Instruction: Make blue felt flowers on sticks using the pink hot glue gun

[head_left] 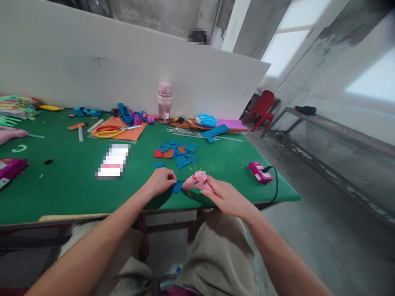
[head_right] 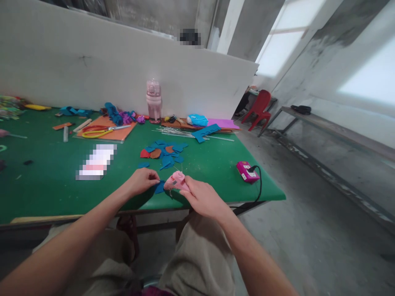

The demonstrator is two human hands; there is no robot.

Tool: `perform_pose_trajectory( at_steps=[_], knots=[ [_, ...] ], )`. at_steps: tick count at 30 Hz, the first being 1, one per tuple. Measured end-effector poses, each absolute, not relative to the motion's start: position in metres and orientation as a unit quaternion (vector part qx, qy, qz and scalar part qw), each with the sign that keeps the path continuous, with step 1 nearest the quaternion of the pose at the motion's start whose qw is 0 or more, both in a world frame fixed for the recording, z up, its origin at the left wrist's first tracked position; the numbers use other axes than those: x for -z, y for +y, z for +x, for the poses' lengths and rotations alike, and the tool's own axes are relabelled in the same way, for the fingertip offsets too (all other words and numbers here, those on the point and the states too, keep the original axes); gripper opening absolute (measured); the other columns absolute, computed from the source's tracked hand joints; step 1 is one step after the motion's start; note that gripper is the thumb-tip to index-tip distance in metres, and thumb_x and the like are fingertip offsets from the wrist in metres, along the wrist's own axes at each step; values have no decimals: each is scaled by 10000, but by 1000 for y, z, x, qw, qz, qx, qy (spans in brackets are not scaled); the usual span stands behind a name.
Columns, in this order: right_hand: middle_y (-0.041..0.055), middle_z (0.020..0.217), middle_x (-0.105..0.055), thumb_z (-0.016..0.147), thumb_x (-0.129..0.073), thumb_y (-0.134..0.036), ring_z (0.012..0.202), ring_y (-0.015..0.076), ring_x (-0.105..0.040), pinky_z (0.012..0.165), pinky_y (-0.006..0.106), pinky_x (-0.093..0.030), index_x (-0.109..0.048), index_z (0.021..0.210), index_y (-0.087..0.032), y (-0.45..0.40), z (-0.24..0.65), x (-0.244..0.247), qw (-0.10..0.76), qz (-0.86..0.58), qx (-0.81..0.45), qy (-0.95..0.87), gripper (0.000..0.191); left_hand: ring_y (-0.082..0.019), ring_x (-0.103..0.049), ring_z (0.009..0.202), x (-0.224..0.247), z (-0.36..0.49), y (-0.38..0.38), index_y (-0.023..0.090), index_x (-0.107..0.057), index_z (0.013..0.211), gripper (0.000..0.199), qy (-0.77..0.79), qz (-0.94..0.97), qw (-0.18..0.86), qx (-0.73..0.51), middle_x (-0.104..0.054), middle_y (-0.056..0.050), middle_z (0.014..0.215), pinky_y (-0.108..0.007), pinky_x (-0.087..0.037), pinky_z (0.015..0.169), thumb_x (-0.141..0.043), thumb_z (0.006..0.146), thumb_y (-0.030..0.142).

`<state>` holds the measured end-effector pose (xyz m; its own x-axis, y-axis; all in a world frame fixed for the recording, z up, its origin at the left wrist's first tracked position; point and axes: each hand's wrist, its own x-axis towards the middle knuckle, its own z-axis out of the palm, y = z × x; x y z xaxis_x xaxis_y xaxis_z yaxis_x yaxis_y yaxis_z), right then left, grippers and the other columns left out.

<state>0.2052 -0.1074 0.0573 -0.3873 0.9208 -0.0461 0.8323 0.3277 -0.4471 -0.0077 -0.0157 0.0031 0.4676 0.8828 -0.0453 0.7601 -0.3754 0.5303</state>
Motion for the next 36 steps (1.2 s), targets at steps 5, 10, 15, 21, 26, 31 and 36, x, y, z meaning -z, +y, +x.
perform_pose_trajectory(
  at_steps=[5,10,15,21,26,31,36],
  knots=[
    [74,923,-599,866,-387,-297,815,188,-550,692,273,-362,-490,1013,-177,-107,207,-57,108,-549,-202,-804,216,-135,-562,625,-5,-7,-16,164,-673,692,150,502,819,249,-121,-661,-22,667,-215,-346,544,-535,685,224],
    [79,924,-600,866,-388,-297,825,192,-551,696,273,-361,-489,1028,-174,-108,208,-57,110,-552,-200,-802,228,-139,-563,630,-5,-7,-17,161,-675,695,160,502,818,253,-123,-658,-25,669,-223,-351,555,-529,685,227],
    [82,938,-600,868,-384,-308,836,195,-553,702,275,-365,-487,1043,-176,-109,208,-57,114,-556,-200,-799,242,-143,-560,635,-5,-7,-17,159,-673,701,166,504,815,260,-122,-655,-28,675,-230,-353,561,-526,687,234],
    [80,926,-605,862,-388,-320,825,201,-556,701,281,-373,-481,1095,-176,-110,211,-60,138,-569,-215,-782,290,-132,-559,625,-4,-7,-17,161,-666,687,147,504,815,258,-126,-655,-22,666,-219,-349,551,-533,684,222],
    [73,965,-609,857,-394,-309,812,195,-555,699,284,-383,-449,1156,-181,-110,209,-61,161,-558,-245,-776,330,-132,-558,620,-5,-7,-17,160,-670,689,149,498,820,252,-126,-656,-24,659,-218,-344,544,-535,684,224],
    [75,1042,-599,844,-424,-291,876,205,-555,723,282,-379,-462,1132,-188,-109,199,-54,165,-543,-254,-783,308,-126,-554,607,-4,-8,-16,160,-673,688,159,498,822,247,-124,-656,-20,655,-212,-337,532,-521,677,205],
    [72,1037,-595,847,-415,-298,859,198,-554,695,268,-372,-467,1105,-186,-109,193,-49,164,-543,-248,-785,286,-125,-554,601,-2,-8,-16,157,-674,685,172,495,822,249,-128,-658,-22,656,-211,-334,527,-507,668,192]
  ],
)
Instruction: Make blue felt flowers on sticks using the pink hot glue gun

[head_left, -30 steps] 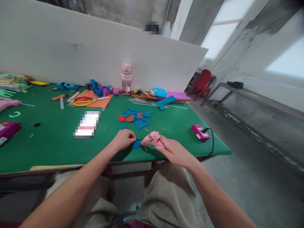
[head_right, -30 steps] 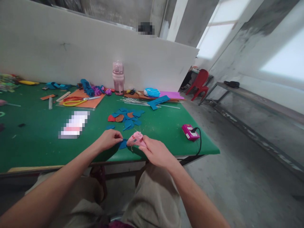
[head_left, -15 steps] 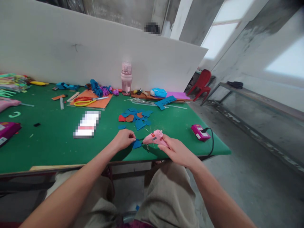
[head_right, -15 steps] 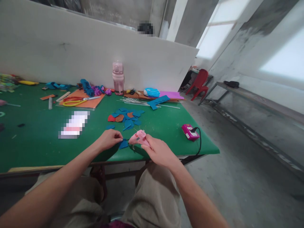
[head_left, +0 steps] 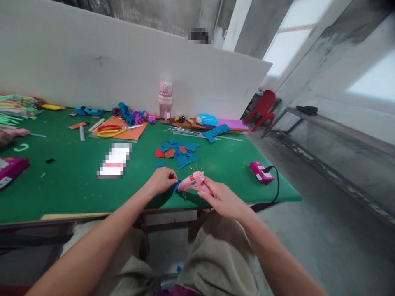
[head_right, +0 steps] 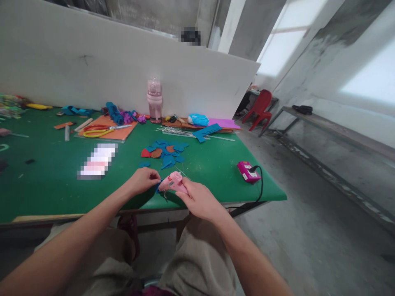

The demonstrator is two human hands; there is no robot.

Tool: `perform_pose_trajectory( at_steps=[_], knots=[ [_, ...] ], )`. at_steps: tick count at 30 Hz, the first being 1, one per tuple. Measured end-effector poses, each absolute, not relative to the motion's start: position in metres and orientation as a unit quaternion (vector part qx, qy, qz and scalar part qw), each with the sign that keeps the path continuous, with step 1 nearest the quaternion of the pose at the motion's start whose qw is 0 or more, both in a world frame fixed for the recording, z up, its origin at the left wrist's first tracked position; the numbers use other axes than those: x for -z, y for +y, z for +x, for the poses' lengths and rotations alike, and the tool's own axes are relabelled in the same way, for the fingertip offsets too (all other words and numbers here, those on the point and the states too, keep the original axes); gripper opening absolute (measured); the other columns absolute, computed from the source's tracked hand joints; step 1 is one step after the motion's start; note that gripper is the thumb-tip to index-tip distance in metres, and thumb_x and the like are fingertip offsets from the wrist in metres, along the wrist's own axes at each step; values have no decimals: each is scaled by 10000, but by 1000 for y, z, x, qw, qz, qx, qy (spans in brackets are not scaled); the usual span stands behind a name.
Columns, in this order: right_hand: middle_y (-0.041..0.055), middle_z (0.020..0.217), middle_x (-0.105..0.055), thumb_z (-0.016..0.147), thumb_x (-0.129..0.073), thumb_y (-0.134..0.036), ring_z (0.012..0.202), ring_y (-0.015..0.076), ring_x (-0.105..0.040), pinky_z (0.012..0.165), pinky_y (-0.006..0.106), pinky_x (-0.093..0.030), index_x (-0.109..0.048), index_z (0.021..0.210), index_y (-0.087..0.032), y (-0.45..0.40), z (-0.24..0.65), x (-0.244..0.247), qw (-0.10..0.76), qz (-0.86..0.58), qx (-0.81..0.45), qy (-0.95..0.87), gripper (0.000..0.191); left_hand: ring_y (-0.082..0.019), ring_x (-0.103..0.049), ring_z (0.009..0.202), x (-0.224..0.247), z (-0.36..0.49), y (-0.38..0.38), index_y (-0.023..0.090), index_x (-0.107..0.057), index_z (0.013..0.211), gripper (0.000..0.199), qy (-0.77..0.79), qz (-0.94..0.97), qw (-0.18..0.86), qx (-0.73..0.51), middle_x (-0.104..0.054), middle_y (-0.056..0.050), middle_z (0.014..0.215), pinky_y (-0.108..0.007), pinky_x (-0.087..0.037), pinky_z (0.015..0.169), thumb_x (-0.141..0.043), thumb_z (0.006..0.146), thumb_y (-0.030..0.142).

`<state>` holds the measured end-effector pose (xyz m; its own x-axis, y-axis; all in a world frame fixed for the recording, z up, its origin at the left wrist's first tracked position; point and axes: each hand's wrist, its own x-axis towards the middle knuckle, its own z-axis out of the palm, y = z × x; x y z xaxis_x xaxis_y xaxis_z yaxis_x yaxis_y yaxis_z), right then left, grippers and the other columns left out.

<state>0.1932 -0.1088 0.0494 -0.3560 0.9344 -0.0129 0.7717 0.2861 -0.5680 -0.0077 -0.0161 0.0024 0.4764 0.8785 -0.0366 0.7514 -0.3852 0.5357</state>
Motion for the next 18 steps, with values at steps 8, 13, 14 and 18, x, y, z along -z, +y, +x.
perform_pose_trajectory(
  at_steps=[8,13,14,18],
  knots=[
    [61,957,-604,852,-406,-311,788,179,-546,640,253,-354,-487,1018,-182,-109,191,-50,153,-538,-247,-791,226,-127,-556,605,-4,-7,-17,158,-675,683,177,497,821,252,-127,-657,-20,651,-210,-340,528,-504,672,200],
    [66,983,-599,850,-413,-288,800,180,-545,658,255,-356,-478,1052,-184,-110,190,-50,147,-537,-236,-796,237,-131,-557,604,-4,-7,-17,155,-678,688,189,496,822,250,-127,-660,-25,656,-215,-343,531,-495,671,200],
    [67,991,-597,851,-412,-282,809,180,-544,667,257,-357,-476,1059,-185,-110,190,-50,147,-536,-231,-798,238,-132,-557,604,-4,-7,-17,154,-679,687,191,496,822,250,-126,-660,-28,657,-217,-343,532,-495,670,201],
    [65,996,-596,855,-408,-268,828,182,-543,684,259,-358,-463,1077,-188,-111,191,-52,141,-533,-206,-808,243,-139,-561,613,-4,-7,-16,152,-679,690,193,496,821,253,-127,-662,-33,666,-223,-347,541,-494,667,202]
  ],
)
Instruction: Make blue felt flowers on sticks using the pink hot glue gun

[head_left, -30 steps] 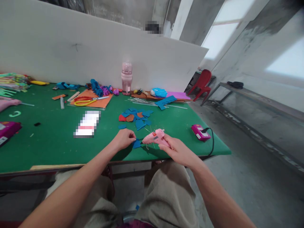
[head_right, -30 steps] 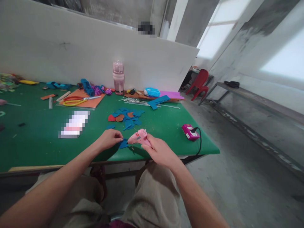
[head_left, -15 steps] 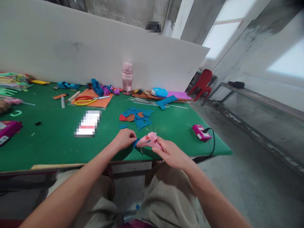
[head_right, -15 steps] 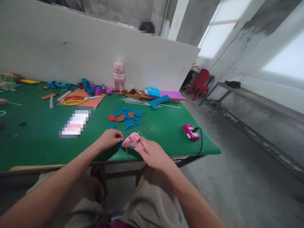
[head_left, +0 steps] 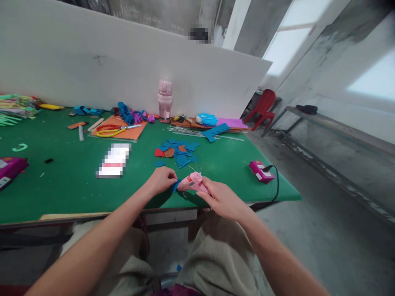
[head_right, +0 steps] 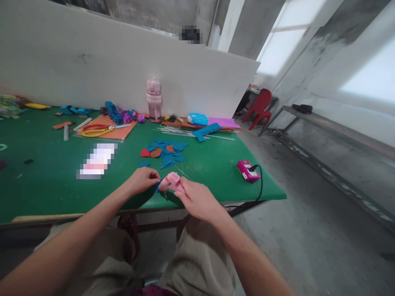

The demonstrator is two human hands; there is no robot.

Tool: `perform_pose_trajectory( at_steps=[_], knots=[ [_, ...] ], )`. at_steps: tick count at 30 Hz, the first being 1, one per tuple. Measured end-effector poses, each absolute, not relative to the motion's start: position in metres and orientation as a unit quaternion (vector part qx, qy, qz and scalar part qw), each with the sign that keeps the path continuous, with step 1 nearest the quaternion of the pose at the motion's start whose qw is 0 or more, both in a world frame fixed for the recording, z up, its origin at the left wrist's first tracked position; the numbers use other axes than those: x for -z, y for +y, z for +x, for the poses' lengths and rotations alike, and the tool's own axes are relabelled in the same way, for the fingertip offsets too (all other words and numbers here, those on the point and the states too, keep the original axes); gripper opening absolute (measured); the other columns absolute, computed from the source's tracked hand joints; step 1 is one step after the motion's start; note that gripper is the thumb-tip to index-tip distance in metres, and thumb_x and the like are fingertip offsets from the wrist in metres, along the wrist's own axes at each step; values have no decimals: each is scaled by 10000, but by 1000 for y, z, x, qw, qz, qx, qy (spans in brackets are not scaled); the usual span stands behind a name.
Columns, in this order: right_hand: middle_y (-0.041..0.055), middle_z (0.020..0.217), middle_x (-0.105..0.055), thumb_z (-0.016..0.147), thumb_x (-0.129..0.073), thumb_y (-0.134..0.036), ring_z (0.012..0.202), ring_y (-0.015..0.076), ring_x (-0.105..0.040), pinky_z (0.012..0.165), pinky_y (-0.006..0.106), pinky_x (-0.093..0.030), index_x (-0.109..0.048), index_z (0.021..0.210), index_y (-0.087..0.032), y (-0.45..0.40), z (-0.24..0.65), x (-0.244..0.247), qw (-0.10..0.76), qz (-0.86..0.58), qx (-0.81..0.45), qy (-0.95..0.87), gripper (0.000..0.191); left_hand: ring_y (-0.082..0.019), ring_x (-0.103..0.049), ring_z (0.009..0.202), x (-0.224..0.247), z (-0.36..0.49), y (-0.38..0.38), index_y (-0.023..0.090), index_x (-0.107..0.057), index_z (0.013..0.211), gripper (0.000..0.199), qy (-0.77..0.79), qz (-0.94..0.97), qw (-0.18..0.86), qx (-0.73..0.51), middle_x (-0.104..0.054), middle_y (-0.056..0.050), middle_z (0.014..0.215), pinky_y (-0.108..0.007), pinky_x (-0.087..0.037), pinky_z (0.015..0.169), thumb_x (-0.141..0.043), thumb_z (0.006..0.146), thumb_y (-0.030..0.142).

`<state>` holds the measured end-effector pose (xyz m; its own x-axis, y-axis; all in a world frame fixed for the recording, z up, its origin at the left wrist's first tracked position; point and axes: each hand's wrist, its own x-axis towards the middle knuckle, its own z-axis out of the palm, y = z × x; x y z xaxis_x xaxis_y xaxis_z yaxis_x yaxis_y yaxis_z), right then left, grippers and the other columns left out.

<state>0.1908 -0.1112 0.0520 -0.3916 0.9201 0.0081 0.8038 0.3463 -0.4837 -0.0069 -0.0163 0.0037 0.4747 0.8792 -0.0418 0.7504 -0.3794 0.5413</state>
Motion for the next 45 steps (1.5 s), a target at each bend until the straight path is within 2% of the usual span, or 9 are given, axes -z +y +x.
perform_pose_trajectory(
  at_steps=[11,16,21,25,28,31,35,40,45],
  knots=[
    [66,954,-608,849,-411,-293,800,186,-547,677,265,-361,-482,1065,-179,-111,194,-53,155,-549,-212,-794,254,-144,-561,618,-4,-7,-16,146,-678,696,186,496,819,260,-127,-659,-38,666,-227,-347,546,-505,662,203],
    [49,855,-617,824,-443,-322,668,148,-535,594,239,-370,-518,1025,-157,-109,205,-53,216,-564,-305,-737,270,-143,-552,608,-4,-7,-17,157,-673,681,176,497,818,261,-129,-650,-28,651,-228,-339,543,-504,659,198],
    [11,762,-598,805,-471,-369,458,62,-411,458,199,-327,-512,971,-156,-108,217,-54,290,-553,-458,-633,273,-147,-538,594,-1,-7,-15,155,-670,676,172,497,809,279,-144,-633,-28,621,-236,-331,541,-518,668,234],
    [18,828,-601,781,-518,-396,432,35,-381,414,183,-309,-502,960,-183,-99,234,-42,375,-525,-545,-536,279,-140,-516,575,2,-12,-13,156,-653,649,165,493,774,353,-182,-610,-17,594,-228,-341,531,-542,655,278],
    [21,811,-614,742,-570,-386,408,27,-364,414,189,-358,-521,903,-180,-85,256,-24,421,-518,-575,-473,266,-126,-488,555,-1,-18,-12,160,-641,639,171,480,731,428,-227,-587,0,578,-218,-349,527,-562,640,311],
    [9,651,-589,719,-591,-378,412,48,-399,407,194,-391,-544,822,-157,-70,279,-6,426,-579,-545,-431,249,-102,-420,489,-8,-23,-14,162,-640,645,187,493,700,452,-250,-544,22,533,-210,-310,477,-574,632,337],
    [-11,494,-489,766,-496,-463,399,68,-405,438,226,-434,-556,728,-142,-56,291,4,361,-676,-446,-462,329,-82,-347,446,-16,-23,-18,157,-639,635,192,495,688,466,-255,-513,31,512,-205,-247,429,-587,625,342],
    [24,517,-494,719,-512,-528,543,147,-518,531,261,-420,-537,626,-150,-49,290,1,331,-736,-334,-487,391,-83,-347,454,-20,-22,-21,155,-639,631,189,490,691,467,-253,-511,29,513,-204,-238,428,-589,631,338],
    [118,809,-575,725,-516,-492,833,232,-536,666,296,-385,-566,729,-147,-52,271,-17,258,-793,-22,-551,348,-105,-430,509,-22,-27,-20,165,-653,667,202,474,703,456,-271,-566,20,551,-208,-301,481,-582,646,353]
  ],
)
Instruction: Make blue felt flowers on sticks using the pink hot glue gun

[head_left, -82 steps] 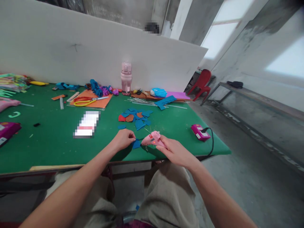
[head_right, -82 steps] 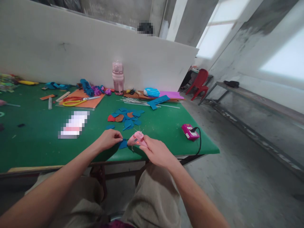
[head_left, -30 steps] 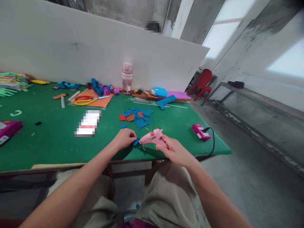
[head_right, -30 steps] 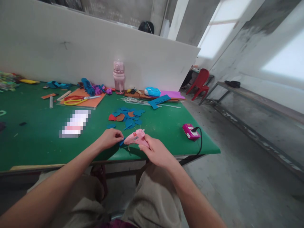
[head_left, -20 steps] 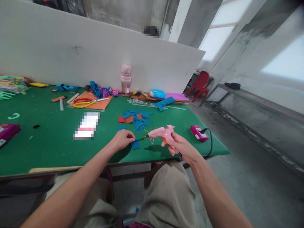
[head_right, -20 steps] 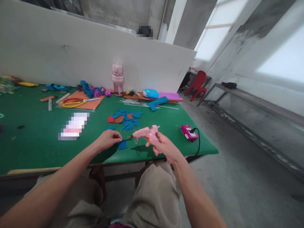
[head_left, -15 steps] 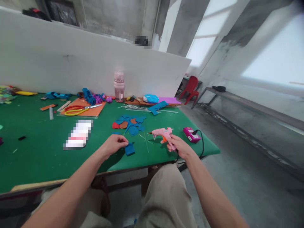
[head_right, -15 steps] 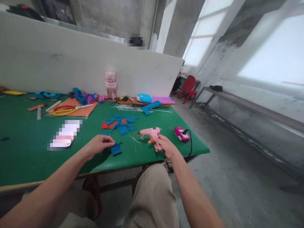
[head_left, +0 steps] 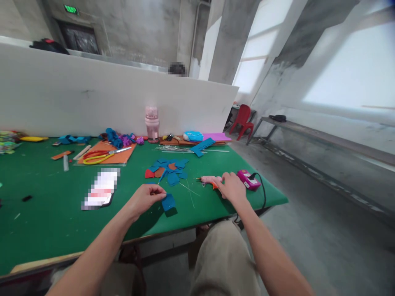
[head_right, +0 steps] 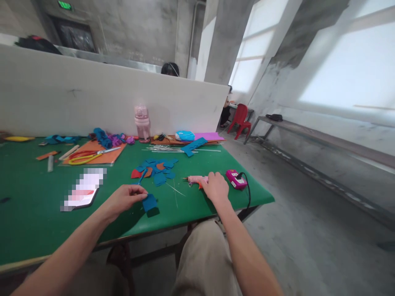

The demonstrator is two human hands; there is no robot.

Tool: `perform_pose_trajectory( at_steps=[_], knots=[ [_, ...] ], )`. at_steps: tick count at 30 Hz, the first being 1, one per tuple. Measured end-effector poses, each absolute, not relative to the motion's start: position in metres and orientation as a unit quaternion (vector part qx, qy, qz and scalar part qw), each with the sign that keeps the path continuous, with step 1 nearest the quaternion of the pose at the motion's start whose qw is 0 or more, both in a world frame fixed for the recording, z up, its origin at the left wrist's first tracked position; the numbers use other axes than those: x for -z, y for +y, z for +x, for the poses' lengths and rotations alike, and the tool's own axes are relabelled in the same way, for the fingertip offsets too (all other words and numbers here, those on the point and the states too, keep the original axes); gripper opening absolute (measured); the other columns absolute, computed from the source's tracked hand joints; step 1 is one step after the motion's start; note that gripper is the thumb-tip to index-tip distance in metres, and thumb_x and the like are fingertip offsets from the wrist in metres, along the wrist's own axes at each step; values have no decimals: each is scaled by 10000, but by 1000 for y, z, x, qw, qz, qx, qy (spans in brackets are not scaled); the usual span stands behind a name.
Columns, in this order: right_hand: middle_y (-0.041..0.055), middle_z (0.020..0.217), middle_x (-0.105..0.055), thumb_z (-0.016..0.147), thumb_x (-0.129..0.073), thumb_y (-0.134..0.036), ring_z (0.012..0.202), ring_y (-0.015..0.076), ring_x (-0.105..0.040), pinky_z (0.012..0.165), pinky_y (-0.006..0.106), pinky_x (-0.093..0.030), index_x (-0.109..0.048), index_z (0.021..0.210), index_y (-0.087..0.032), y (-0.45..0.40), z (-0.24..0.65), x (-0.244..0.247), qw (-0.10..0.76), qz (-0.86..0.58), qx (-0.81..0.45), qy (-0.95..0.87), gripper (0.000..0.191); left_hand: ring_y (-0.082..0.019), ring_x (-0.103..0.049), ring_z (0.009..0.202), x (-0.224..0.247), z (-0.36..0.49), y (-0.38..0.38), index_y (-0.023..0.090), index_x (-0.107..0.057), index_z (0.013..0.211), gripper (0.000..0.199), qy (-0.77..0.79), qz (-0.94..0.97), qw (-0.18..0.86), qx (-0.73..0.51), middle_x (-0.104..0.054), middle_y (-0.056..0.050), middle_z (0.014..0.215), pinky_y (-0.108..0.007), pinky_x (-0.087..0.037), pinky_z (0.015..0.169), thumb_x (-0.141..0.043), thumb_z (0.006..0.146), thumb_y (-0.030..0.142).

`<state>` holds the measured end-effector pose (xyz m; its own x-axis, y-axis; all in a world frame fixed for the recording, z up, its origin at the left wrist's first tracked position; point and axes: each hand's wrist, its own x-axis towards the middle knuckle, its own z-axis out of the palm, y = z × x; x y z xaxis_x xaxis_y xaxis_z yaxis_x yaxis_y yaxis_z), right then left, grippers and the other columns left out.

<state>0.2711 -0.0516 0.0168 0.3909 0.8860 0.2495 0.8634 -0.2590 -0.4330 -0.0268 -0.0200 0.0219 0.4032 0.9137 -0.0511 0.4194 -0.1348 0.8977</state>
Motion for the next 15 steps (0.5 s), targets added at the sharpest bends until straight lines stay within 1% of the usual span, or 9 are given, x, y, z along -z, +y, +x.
perform_pose_trajectory(
  at_steps=[1,2,4,7,9,12,13,14,15],
  knots=[
    [107,812,-581,749,-474,-508,812,216,-538,664,291,-385,-571,741,-154,-52,261,-21,252,-777,-18,-577,367,-112,-451,525,-23,-29,-19,167,-656,673,206,469,708,452,-273,-581,17,566,-212,-317,497,-582,648,358],
    [82,793,-589,776,-428,-516,774,189,-541,657,277,-386,-576,741,-166,-51,247,-26,260,-740,-56,-617,382,-119,-470,541,-24,-30,-19,168,-659,678,211,466,713,446,-276,-596,12,580,-217,-331,513,-581,649,361],
    [36,770,-607,812,-378,-498,718,148,-541,635,246,-390,-592,770,-185,-48,216,-33,284,-628,-195,-698,381,-135,-505,576,-27,-33,-18,169,-666,687,216,462,724,429,-281,-621,3,612,-228,-357,547,-581,652,364],
    [12,789,-624,786,-460,-457,705,134,-543,608,225,-398,-609,862,-184,-38,172,-36,278,-497,-361,-739,320,-148,-539,607,-33,-35,-18,170,-668,690,203,466,728,407,-296,-644,-6,645,-239,-384,589,-579,659,349],
    [15,807,-628,798,-444,-457,724,135,-542,637,232,-402,-612,886,-170,-31,154,-37,287,-475,-376,-742,344,-150,-557,610,-36,-36,-18,168,-665,693,196,472,717,407,-311,-649,-9,649,-243,-399,607,-577,664,341],
    [32,921,-627,860,-301,-465,832,149,-543,746,259,-393,-605,947,-165,-32,150,-40,331,-484,-338,-736,437,-153,-570,623,-39,-41,-16,168,-665,719,221,494,687,394,-358,-659,-16,669,-243,-412,605,-584,661,365],
    [37,945,-628,861,-288,-474,854,155,-544,770,264,-386,-608,960,-169,-36,153,-42,319,-482,-333,-745,453,-152,-567,616,-40,-44,-15,168,-667,731,237,506,674,382,-379,-660,-17,670,-240,-411,587,-590,655,379],
    [39,939,-637,844,-326,-490,852,162,-550,776,265,-384,-621,956,-174,-42,157,-45,281,-471,-336,-766,447,-149,-560,602,-40,-47,-14,168,-668,745,255,518,660,370,-399,-658,-16,660,-237,-406,561,-596,648,392],
    [36,914,-651,814,-385,-509,826,164,-563,758,257,-391,-637,945,-183,-50,162,-49,216,-443,-361,-792,432,-144,-549,579,-41,-51,-12,166,-668,762,274,529,646,359,-417,-653,-14,642,-233,-396,532,-600,641,403]
  ],
)
